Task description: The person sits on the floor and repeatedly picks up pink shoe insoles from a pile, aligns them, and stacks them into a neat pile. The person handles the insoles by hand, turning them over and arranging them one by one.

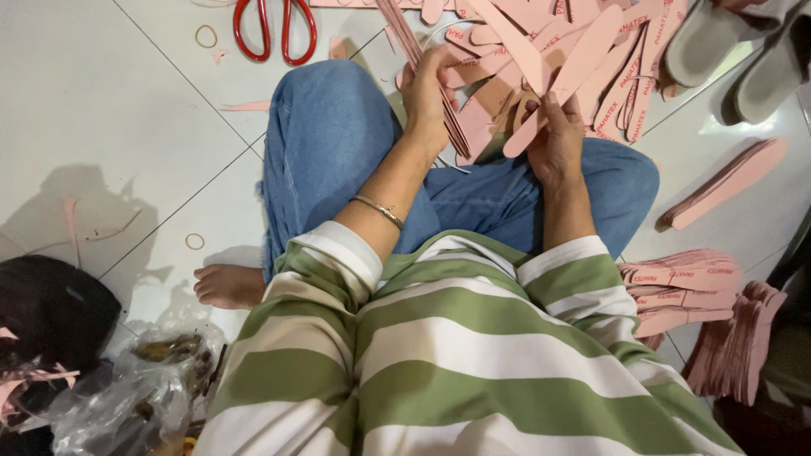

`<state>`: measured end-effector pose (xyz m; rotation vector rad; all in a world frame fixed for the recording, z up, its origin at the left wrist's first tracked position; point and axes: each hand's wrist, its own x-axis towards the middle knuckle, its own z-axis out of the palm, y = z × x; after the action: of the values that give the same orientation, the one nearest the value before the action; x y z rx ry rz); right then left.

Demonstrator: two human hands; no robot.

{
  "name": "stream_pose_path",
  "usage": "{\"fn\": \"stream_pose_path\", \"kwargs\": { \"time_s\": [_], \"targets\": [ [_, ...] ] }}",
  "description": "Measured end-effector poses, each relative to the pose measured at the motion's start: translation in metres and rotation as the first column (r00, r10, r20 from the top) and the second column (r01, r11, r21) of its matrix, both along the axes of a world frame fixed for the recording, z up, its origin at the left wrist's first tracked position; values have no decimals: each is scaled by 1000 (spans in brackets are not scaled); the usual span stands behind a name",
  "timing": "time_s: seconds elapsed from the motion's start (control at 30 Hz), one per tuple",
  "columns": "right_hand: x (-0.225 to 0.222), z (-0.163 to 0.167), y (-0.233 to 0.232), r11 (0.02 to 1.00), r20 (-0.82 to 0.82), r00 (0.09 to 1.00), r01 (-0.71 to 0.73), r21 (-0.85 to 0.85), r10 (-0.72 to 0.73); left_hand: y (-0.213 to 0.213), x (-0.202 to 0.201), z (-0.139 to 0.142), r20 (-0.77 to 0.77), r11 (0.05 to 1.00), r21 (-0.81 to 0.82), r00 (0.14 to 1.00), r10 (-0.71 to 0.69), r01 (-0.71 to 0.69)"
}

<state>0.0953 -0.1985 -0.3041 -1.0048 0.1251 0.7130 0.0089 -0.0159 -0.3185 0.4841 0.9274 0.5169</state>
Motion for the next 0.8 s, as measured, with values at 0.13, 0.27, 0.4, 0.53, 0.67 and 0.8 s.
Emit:
{"fn": "stream_pose_path", "kwargs": {
  "time_s": [0.13, 0.27, 0.4, 0.53, 0.67, 0.8],
  "targets": [
    [-2, -5, 1, 989, 165, 984, -48, -137, 70, -3, 3, 4, 22, 985, -119, 992, -124, 125],
    [-7, -7, 3, 942, 713, 684, 117, -316, 154, -10, 3, 5, 42, 940, -120, 947, -318, 321],
    [-10, -5, 3, 978, 493, 861, -16, -210, 120, -24, 4, 1, -109, 744, 297, 795, -597, 599],
    [-13, -3, -7, 990, 434, 891, -103, -97, 135, -37, 0, 2, -431, 230, 479, 455, -779, 847],
    [-12, -11, -15, 989, 384, 923, 57, -134, -1, -47, -10, 5, -524, -61, 516, 259, -812, 854],
    [-8, 2, -17, 928, 543, 829, 84, -362, 136, -43, -8, 3, -685, -173, 478, 242, -687, 861]
  ]
}}
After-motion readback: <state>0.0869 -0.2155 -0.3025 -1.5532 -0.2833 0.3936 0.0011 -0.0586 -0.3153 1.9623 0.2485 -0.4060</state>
